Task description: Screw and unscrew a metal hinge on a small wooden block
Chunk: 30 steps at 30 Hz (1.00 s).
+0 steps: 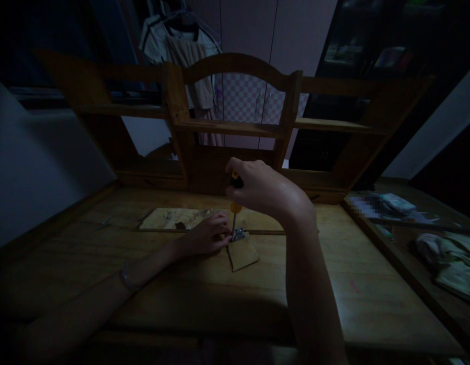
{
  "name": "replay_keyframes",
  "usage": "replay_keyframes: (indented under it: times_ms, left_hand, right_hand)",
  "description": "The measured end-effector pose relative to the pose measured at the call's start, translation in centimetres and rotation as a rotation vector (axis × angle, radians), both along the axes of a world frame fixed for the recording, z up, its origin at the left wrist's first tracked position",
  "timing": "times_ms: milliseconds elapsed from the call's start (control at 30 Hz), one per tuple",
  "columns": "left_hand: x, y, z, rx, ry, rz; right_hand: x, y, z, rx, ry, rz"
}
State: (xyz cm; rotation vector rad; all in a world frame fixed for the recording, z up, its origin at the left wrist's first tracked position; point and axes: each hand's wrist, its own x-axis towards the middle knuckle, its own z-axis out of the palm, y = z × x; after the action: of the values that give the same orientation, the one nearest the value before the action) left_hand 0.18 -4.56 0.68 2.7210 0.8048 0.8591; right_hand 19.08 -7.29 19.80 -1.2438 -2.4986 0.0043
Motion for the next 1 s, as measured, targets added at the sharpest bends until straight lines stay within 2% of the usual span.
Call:
replay_keyframes:
  times_ms: [1000]
  left_hand:
    - [0.01, -0.07, -0.09, 0.005, -0.006, 0.006]
  right_hand:
    - [-0.18, -0.13, 0.12, 0.021, 0.003, 0.0]
